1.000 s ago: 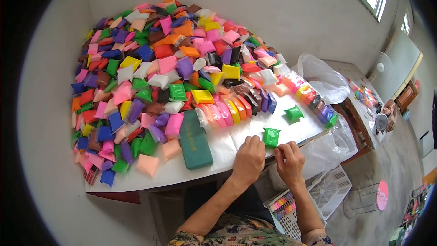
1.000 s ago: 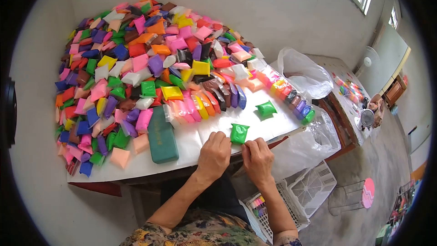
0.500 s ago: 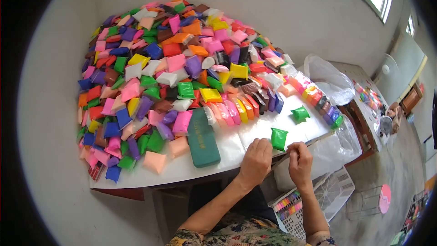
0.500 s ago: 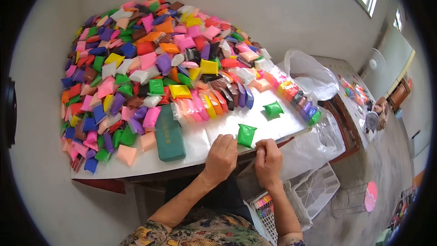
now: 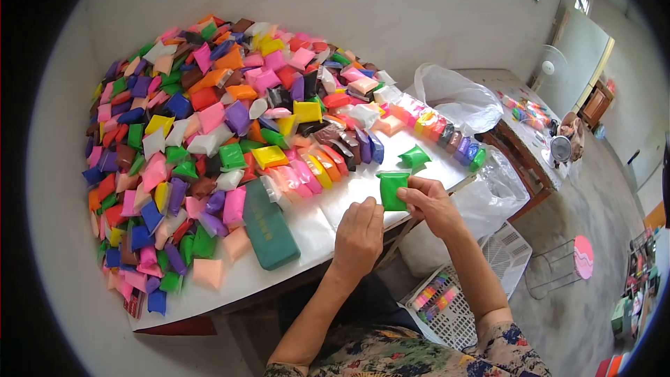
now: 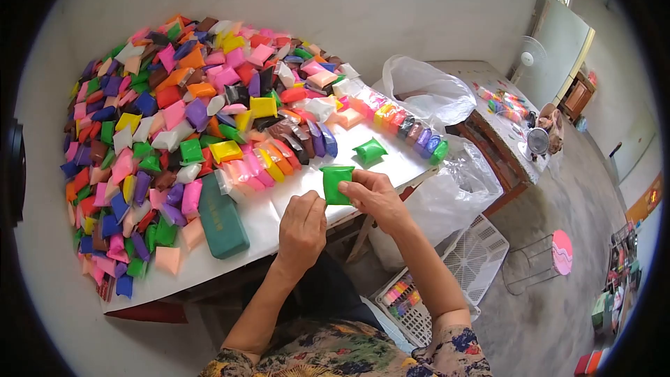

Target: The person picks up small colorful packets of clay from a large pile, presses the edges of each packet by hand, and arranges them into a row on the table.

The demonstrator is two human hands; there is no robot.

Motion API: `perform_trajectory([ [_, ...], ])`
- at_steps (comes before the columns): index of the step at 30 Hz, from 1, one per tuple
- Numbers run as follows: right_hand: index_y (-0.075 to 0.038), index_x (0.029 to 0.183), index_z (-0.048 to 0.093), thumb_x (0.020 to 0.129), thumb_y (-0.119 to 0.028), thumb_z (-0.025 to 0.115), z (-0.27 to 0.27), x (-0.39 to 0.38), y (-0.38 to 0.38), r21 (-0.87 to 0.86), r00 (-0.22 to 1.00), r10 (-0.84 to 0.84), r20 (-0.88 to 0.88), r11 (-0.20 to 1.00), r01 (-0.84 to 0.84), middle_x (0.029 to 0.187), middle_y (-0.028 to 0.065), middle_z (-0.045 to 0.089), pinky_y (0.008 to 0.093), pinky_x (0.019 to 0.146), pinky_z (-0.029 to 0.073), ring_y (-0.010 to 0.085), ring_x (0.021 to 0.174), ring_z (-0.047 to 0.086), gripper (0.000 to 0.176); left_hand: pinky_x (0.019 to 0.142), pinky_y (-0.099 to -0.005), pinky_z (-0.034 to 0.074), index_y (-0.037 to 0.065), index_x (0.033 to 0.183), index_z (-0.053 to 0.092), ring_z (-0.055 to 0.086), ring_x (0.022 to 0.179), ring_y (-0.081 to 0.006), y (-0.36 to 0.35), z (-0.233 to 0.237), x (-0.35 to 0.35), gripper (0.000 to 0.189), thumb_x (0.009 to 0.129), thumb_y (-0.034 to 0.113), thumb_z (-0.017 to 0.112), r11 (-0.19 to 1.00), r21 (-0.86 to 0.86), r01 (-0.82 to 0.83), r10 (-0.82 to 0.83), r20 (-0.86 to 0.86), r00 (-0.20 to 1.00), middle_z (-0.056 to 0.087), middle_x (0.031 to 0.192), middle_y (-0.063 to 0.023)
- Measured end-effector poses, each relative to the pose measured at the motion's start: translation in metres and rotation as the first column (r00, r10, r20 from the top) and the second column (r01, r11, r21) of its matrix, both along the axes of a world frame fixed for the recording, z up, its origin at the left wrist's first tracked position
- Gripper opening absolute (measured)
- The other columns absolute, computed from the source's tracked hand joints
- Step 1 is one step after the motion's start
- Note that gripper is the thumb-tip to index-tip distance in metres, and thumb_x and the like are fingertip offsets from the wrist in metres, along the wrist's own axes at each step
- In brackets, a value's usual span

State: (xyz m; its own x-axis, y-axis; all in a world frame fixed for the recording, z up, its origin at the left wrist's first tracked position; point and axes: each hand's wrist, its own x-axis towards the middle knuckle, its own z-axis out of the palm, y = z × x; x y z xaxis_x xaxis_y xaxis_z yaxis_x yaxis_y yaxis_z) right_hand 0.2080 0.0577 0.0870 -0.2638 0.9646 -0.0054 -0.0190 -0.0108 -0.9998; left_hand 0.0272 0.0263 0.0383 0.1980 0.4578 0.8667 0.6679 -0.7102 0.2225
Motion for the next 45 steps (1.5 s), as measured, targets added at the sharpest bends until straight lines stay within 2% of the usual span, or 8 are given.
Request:
perform_trajectory([
  [2, -0.006, 0.097, 0.073, 0.093, -0.026, 0.070, 0.008, 0.001, 0.010, 0.061, 0.996, -0.046, 0.074, 0.997, 0.042, 0.069, -0.0077, 0.053, 0.0212, 0.055, 0.035, 0.0011, 0.061, 0.044, 0.020, 0.083, -0.0445, 0.049, -0.006, 0.110, 0.060, 0.057, 0.092, -0.0368, 0.002, 0.003, 0.001, 0.028, 0.082, -0.001, 0.063, 1.000, -0.031, 0.002, -0.001, 0.055, 0.999, 0.058, 0.108, -0.0209],
  [5, 0.001, 0.089, 0.070, 0.090, -0.023, 0.069, 0.001, 0.001, 0.049, 0.502, 0.938, -0.324, 0.124, 0.836, 0.222, 0.068, 0.0013, 0.063, 0.0287, 0.054, 0.041, 0.0097, 0.058, 0.054, 0.024, 0.085, -0.0456, 0.048, -0.006, 0.108, 0.059, 0.056, 0.095, -0.0379, 0.005, 0.003, 0.004, 0.023, 0.085, -0.001, 0.062, 0.990, -0.139, -0.009, 0.034, 0.175, 0.984, 0.058, 0.108, -0.0214],
  [7, 0.003, 0.098, 0.069, 0.089, -0.022, 0.070, 0.017, 0.002, 0.068, 0.676, 0.738, -0.572, 0.359, 0.704, 0.218, 0.078, 0.0063, 0.070, 0.0284, 0.061, 0.050, 0.0099, 0.066, 0.062, 0.027, 0.087, -0.0460, 0.048, -0.005, 0.106, 0.059, 0.055, 0.096, -0.0383, 0.005, -0.004, 0.001, 0.020, 0.087, -0.002, 0.060, 0.972, -0.232, -0.028, 0.070, 0.176, 0.982, 0.057, 0.107, -0.0215],
  [11, 0.004, 0.092, 0.067, 0.085, -0.022, 0.073, -0.017, 0.000, 0.130, 0.813, 0.579, -0.721, 0.381, 0.560, 0.162, 0.077, 0.0192, 0.069, 0.0396, 0.063, 0.051, 0.0279, 0.067, 0.069, 0.027, 0.087, -0.0456, 0.047, -0.004, 0.100, 0.059, 0.056, 0.097, -0.0378, 0.004, -0.006, 0.000, 0.015, 0.085, -0.002, 0.062, 0.961, -0.275, 0.003, 0.030, 0.114, 0.993, 0.057, 0.107, -0.0205],
  [15, 0.003, 0.092, 0.064, 0.083, -0.022, 0.069, -0.030, -0.003, 0.141, 0.694, 0.564, -0.574, 0.593, 0.720, 0.004, 0.095, 0.0230, 0.068, 0.0500, 0.081, 0.050, 0.0407, 0.091, 0.066, 0.027, 0.086, -0.0446, 0.048, -0.003, 0.097, 0.059, 0.056, 0.096, -0.0365, 0.003, -0.010, -0.001, 0.015, 0.084, 0.000, 0.063, 0.970, -0.241, -0.029, 0.038, 0.032, 0.999, 0.057, 0.106, -0.0192],
  [21, -0.003, 0.119, 0.065, 0.081, -0.016, 0.069, -0.024, 0.005, 0.128, 0.649, 0.542, -0.505, 0.671, 0.754, -0.102, 0.098, 0.0160, 0.070, 0.0441, 0.083, 0.049, 0.0330, 0.094, 0.067, 0.041, 0.088, -0.0426, 0.048, -0.002, 0.098, 0.058, 0.056, 0.095, -0.0343, 0.002, -0.015, 0.001, 0.021, 0.079, 0.002, 0.066, 0.973, -0.196, -0.123, 0.093, -0.154, 0.984, 0.058, 0.106, -0.0184],
  [30, -0.012, 0.142, 0.053, 0.076, -0.033, 0.079, -0.021, -0.008, 0.117, 0.655, 0.472, -0.522, 0.711, 0.735, -0.175, 0.091, 0.0077, 0.071, 0.0460, 0.088, 0.042, 0.0295, 0.097, 0.065, 0.074, 0.087, -0.0409, 0.048, -0.002, 0.097, 0.059, 0.057, 0.093, -0.0331, 0.002, -0.015, 0.002, 0.021, 0.078, 0.003, 0.067, 0.969, -0.186, -0.164, 0.121, -0.221, 0.968, 0.059, 0.105, -0.0182],
  [45, -0.017, 0.143, 0.054, 0.077, -0.029, 0.080, -0.028, -0.003, 0.124, 0.675, 0.530, -0.517, 0.672, 0.722, -0.152, 0.094, 0.0083, 0.070, 0.0476, 0.089, 0.044, 0.0295, 0.100, 0.063, 0.072, 0.080, -0.0400, 0.047, -0.001, 0.094, 0.059, 0.056, 0.090, -0.0314, 0.002, -0.017, 0.003, 0.019, 0.078, 0.005, 0.067, 0.974, -0.154, -0.169, 0.127, -0.250, 0.960, 0.059, 0.101, -0.0166],
])
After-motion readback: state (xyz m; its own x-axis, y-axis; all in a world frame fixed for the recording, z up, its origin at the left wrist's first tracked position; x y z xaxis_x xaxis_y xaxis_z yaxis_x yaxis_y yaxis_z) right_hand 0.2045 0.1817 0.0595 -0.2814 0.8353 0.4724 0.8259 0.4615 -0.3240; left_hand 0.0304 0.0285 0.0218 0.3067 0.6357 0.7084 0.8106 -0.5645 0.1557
